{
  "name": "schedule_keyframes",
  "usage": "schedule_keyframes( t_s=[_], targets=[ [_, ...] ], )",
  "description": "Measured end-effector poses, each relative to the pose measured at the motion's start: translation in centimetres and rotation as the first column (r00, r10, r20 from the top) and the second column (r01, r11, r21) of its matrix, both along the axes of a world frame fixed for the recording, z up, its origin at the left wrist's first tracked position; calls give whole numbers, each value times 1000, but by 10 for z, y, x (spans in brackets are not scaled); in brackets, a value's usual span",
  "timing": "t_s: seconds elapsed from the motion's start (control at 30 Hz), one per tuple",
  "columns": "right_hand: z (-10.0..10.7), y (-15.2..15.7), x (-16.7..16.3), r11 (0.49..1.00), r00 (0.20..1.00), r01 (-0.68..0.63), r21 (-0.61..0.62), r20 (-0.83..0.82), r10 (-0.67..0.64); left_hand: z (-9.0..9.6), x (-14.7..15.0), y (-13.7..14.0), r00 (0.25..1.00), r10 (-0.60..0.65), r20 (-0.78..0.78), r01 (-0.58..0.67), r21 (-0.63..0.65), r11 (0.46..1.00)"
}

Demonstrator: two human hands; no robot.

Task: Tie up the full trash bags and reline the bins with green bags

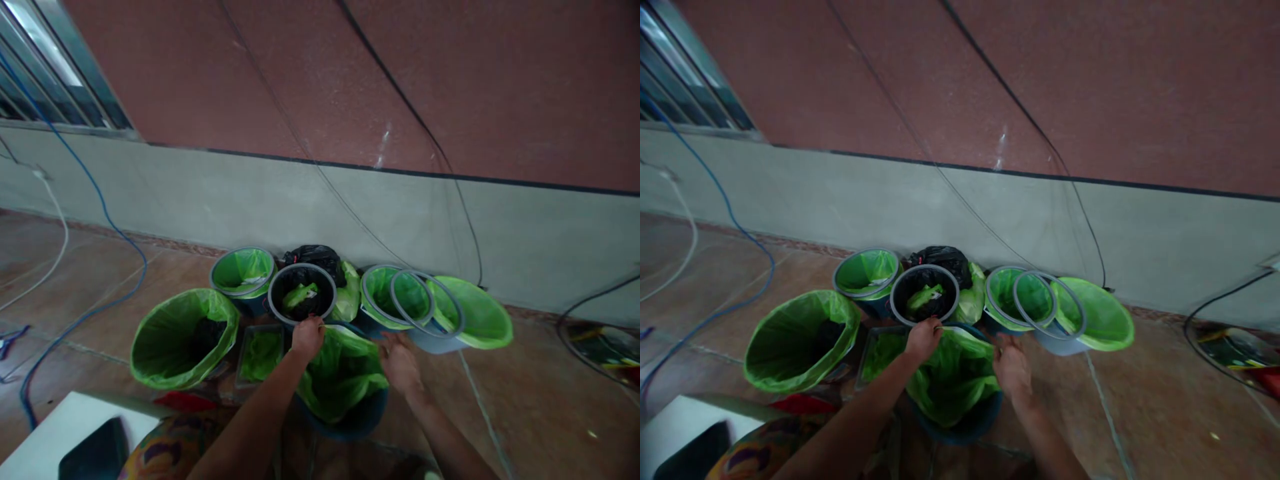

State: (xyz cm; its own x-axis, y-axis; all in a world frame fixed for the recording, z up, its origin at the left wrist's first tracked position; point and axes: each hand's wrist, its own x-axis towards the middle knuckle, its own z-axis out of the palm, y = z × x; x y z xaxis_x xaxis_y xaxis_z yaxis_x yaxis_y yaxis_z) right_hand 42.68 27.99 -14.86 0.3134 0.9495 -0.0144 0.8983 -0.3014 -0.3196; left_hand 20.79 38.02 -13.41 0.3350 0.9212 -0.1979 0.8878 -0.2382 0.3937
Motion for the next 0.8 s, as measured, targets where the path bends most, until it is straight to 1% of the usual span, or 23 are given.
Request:
schedule_keyframes(
  t_s=[0.07,0.13,0.23,0.3,0.4,0.5,0.57,0.63,0.7,0.8],
  targets=[
    [-1,12,-12,997,997,-73,23,-28,73,0,3,2,1000,-14,7,14,8,1000],
    [-5,23,-21,993,992,-118,-3,-45,118,-1,4,4,1000,-19,23,19,10,1000],
    [-13,37,-22,995,993,-83,-61,-87,78,-6,0,5,999,-1,48,2,-21,1000],
    [-19,46,-18,996,989,-44,-76,-142,32,-12,-4,4,997,48,60,-46,-28,999],
    [-25,58,-13,995,981,-27,-92,-195,9,-23,-7,1,986,142,87,-146,37,989],
    [-30,67,-14,993,979,-30,-117,-203,6,-33,-6,-5,968,232,99,-239,71,968],
    [-33,70,-17,993,978,-17,-113,-209,-7,-37,-4,-9,950,292,109,-301,69,951],
    [-37,70,-18,995,975,1,-100,-222,-23,-40,-3,-12,924,351,151,-365,72,928],
    [-40,70,-17,995,969,23,-94,-242,-45,-44,-2,-12,883,414,220,-430,30,902],
    [-43,74,-13,990,953,66,-123,-285,-99,-52,-2,-7,785,528,323,-497,-180,849]
  ],
)
